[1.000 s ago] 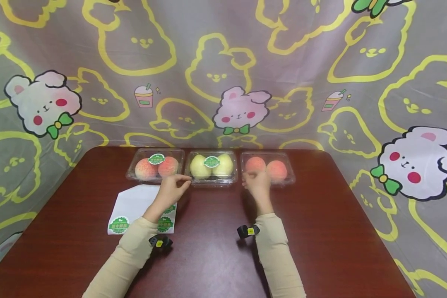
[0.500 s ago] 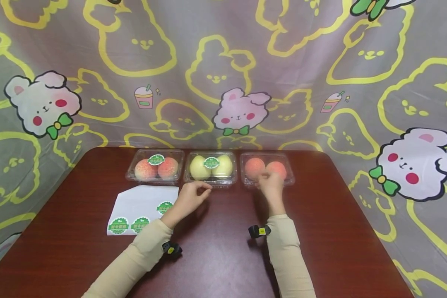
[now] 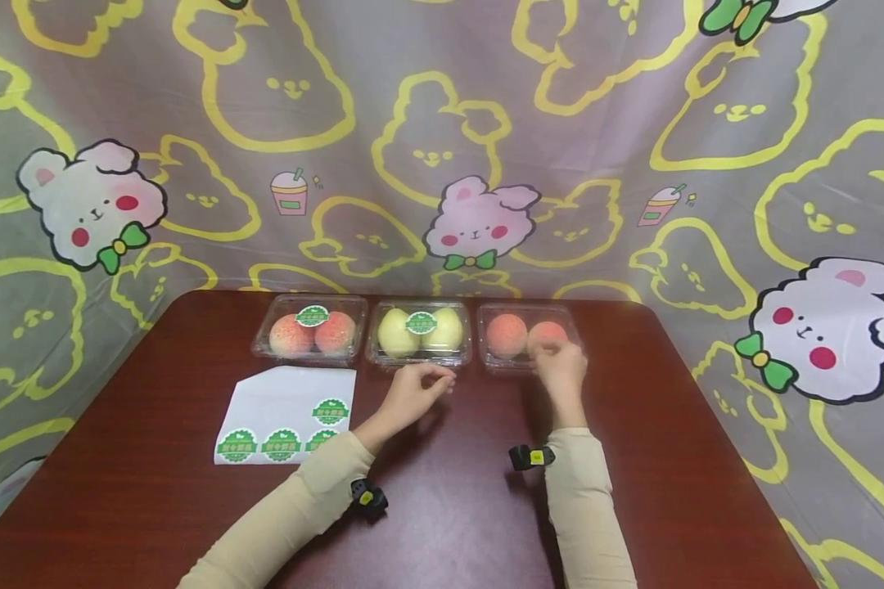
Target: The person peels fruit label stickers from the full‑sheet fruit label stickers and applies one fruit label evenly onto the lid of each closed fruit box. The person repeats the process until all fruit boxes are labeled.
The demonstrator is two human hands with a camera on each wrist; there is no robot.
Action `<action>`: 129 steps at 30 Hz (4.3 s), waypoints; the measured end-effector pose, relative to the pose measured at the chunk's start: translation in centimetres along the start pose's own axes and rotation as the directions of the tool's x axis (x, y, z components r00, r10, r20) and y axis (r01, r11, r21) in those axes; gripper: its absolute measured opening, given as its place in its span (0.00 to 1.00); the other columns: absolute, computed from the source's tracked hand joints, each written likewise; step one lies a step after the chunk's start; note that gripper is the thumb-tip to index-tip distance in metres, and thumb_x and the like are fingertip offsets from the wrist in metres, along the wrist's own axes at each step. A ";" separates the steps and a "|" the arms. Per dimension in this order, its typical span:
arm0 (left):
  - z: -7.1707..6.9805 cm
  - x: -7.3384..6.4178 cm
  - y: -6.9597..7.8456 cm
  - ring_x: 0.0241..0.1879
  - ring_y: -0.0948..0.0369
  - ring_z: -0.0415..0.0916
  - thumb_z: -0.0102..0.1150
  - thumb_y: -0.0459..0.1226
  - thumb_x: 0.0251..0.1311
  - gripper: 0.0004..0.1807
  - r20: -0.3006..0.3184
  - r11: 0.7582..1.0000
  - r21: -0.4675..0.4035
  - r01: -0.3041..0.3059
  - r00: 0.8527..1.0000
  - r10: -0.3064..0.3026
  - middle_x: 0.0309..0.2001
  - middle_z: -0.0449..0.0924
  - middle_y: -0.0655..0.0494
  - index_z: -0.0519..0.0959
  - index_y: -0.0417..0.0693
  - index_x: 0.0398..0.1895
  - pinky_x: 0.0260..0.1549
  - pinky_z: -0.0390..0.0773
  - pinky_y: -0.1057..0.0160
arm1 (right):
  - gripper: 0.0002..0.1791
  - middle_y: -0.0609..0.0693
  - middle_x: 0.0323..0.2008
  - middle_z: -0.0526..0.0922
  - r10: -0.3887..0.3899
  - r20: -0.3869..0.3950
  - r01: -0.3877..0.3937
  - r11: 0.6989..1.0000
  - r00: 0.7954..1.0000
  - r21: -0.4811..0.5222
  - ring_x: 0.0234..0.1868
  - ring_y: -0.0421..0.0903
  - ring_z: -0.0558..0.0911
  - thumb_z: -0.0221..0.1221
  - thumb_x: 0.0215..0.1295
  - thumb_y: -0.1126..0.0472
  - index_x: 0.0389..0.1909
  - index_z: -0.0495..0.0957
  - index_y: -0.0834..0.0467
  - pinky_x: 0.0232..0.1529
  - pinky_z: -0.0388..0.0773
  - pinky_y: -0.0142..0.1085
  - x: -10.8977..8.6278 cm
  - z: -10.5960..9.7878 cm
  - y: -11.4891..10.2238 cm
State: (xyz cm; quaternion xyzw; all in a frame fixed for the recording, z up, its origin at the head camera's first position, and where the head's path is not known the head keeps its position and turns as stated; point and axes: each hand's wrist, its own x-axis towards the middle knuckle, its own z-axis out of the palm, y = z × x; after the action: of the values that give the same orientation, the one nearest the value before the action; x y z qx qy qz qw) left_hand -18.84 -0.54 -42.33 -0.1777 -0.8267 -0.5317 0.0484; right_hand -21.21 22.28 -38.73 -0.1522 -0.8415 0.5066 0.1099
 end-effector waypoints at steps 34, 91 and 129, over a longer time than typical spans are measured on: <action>6.6 2.9 0.7 0.28 0.69 0.81 0.57 0.33 0.62 0.15 0.156 0.588 -0.619 0.521 0.815 -0.558 0.46 0.85 0.37 0.79 0.31 0.49 0.41 0.85 0.64 | 0.17 0.29 0.06 0.68 0.226 -0.167 -0.228 0.974 0.960 0.011 0.09 0.27 0.74 0.54 0.64 0.63 0.47 0.78 0.72 0.15 0.73 0.23 1.9 -4.5 3.9; 6.9 2.5 0.9 0.21 0.69 0.78 0.52 0.33 0.62 0.16 0.371 0.684 -0.402 0.609 0.791 -0.486 0.33 0.87 0.43 0.80 0.27 0.45 0.26 0.81 0.73 | 0.18 0.41 0.18 0.79 0.235 0.308 -0.234 0.971 0.922 -0.040 0.20 0.34 0.81 0.47 0.69 0.69 0.51 0.67 0.81 0.27 0.83 0.30 0.6 -8.9 5.1; 6.0 3.3 1.1 0.20 0.70 0.76 0.54 0.28 0.60 0.10 0.215 0.774 -0.377 0.508 0.861 -0.461 0.38 0.86 0.34 0.81 0.29 0.41 0.29 0.82 0.71 | 0.19 0.38 0.20 0.79 0.181 0.222 -0.163 0.982 0.958 -0.095 0.23 0.32 0.79 0.48 0.68 0.69 0.53 0.71 0.79 0.30 0.83 0.31 1.6 -8.7 5.3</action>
State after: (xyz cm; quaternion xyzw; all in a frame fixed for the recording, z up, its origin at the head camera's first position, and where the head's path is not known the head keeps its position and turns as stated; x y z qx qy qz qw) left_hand -20.90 6.07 -43.02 0.0060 -0.7112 -0.6807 -0.1755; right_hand -19.02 32.36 -39.38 -0.1694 -0.8506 0.4963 -0.0383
